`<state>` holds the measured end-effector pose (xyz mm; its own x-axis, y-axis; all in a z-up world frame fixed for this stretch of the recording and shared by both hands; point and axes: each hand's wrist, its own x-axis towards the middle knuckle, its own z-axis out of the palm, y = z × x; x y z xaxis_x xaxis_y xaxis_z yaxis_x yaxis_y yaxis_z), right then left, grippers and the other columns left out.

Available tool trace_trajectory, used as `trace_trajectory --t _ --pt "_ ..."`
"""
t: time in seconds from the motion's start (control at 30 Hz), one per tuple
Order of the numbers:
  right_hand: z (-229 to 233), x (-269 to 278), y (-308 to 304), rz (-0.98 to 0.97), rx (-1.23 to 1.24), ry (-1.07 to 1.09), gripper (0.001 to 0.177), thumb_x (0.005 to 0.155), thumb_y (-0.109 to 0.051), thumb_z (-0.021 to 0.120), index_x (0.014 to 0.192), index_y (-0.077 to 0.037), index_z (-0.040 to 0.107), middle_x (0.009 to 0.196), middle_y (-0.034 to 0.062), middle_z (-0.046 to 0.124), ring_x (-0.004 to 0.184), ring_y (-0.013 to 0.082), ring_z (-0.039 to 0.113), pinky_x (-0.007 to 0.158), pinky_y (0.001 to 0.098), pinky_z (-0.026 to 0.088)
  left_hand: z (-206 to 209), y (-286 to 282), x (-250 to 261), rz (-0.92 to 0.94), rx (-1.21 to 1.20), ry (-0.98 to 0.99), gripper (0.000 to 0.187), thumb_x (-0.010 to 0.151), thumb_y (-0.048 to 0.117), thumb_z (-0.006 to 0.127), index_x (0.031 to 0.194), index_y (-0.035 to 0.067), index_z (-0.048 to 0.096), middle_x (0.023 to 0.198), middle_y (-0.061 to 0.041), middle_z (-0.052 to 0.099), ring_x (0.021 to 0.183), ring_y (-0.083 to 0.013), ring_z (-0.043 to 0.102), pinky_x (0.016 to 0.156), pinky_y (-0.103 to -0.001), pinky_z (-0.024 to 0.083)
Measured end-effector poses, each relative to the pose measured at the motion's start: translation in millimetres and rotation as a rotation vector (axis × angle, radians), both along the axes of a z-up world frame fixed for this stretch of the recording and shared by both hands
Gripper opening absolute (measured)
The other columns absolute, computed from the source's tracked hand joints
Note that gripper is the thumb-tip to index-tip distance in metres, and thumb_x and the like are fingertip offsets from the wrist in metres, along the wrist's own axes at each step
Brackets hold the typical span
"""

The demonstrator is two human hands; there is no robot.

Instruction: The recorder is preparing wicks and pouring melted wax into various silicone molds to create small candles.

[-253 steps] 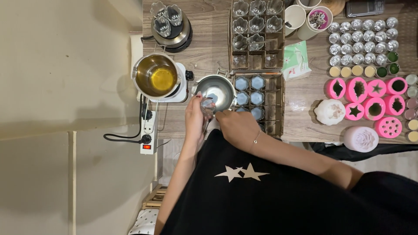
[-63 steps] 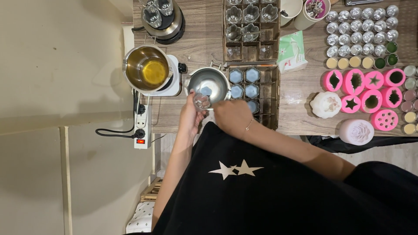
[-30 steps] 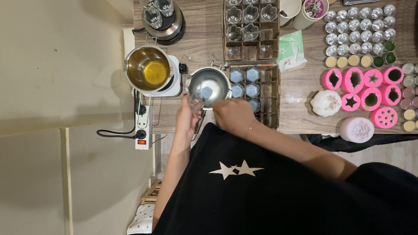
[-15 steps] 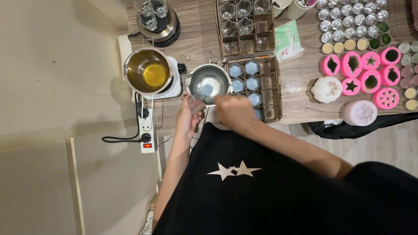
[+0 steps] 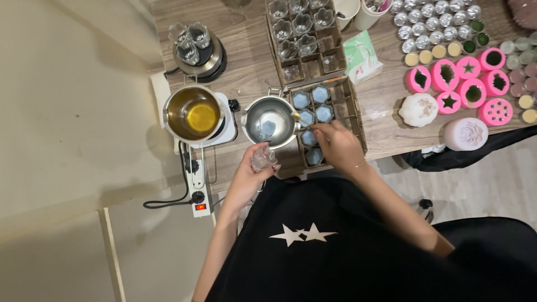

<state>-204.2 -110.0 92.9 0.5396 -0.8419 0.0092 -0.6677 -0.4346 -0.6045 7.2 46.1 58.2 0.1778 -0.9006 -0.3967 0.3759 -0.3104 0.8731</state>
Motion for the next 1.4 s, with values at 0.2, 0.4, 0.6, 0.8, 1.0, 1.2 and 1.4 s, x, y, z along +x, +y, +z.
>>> trace_trajectory --t 0.2,0.4,0.6,0.8,1.0,1.2,1.4 --pt "-9.7 -55.4 -45.0 -0.144 -0.064 -0.060 0.024 0.100 -0.019 0.061 0.116 -0.005 0.073 0.103 0.0225 0.070 0.093 0.0423 0.067 0.084 0.0482 0.053 48.7 -47.4 -25.0 -0.098 -0.028 -0.699 0.054 0.081 0.011 0.079 0.131 0.012 0.059 0.127 -0.009 0.064 0.108 -0.0257 0.067 0.086 -0.034 0.053" --pt "28.8 -102.6 -83.3 -0.239 -0.051 -0.081 0.024 0.100 -0.020 0.061 0.115 -0.006 0.074 0.102 0.0202 0.072 0.094 0.0388 0.069 0.083 0.0443 0.053 8.6 -120.8 -74.4 -0.071 -0.279 -0.952 0.057 0.075 0.016 0.086 0.126 0.009 0.062 0.124 -0.012 0.062 0.119 -0.0349 0.058 0.098 -0.040 0.048" --pt "34.1 -131.2 -103.2 -0.231 0.018 -0.091 0.023 0.097 -0.017 0.063 0.114 -0.005 0.074 0.103 0.0191 0.073 0.091 0.0348 0.070 0.079 0.0424 0.054 -63.8 -183.5 -113.5 0.019 -0.202 -0.220 0.058 0.081 0.002 0.081 0.132 0.009 0.053 0.129 -0.012 0.061 0.115 -0.0220 0.061 0.103 -0.034 0.052" --pt "9.0 -153.1 -122.0 -0.140 0.013 -0.060 0.022 0.096 -0.017 0.065 0.111 -0.004 0.074 0.095 0.0185 0.074 0.081 0.0325 0.071 0.072 0.0406 0.054 -75.3 -196.4 -126.9 0.136 -0.241 0.057 0.057 0.086 -0.007 0.073 0.134 0.003 0.045 0.137 -0.014 0.055 0.121 -0.0218 0.061 0.105 -0.034 0.052" --pt "7.0 -152.4 -141.6 -0.130 0.156 -0.077 0.025 0.095 -0.021 0.064 0.111 -0.004 0.073 0.091 0.0166 0.074 0.075 0.0296 0.074 0.069 0.0403 0.055 -79.1 -195.5 -127.6 0.233 -0.169 0.130 0.056 0.089 -0.006 0.071 0.137 0.003 0.044 0.136 -0.016 0.058 0.123 -0.0230 0.063 0.101 -0.032 0.055" --pt "-3.8 -149.8 -150.4 -0.043 0.128 -0.078 0.026 0.095 -0.023 0.065 0.111 -0.005 0.075 0.096 0.0221 0.072 0.082 0.0372 0.069 0.071 0.0434 0.053 -29.5 -193.6 -136.6 0.193 0.080 -0.489 0.054 0.080 0.009 0.082 0.126 0.003 0.054 0.126 -0.015 0.067 0.113 -0.0210 0.070 0.092 -0.032 0.059" --pt "-5.7 -146.9 -155.0 0.015 0.188 -0.057 0.026 0.093 -0.024 0.065 0.110 -0.006 0.074 0.098 0.0196 0.073 0.080 0.0362 0.070 0.071 0.0425 0.054 3.2 -208.3 -143.0 0.180 0.039 -1.017 0.059 0.082 0.019 0.082 0.131 0.002 0.055 0.128 -0.021 0.061 0.112 -0.0379 0.065 0.094 -0.043 0.053"
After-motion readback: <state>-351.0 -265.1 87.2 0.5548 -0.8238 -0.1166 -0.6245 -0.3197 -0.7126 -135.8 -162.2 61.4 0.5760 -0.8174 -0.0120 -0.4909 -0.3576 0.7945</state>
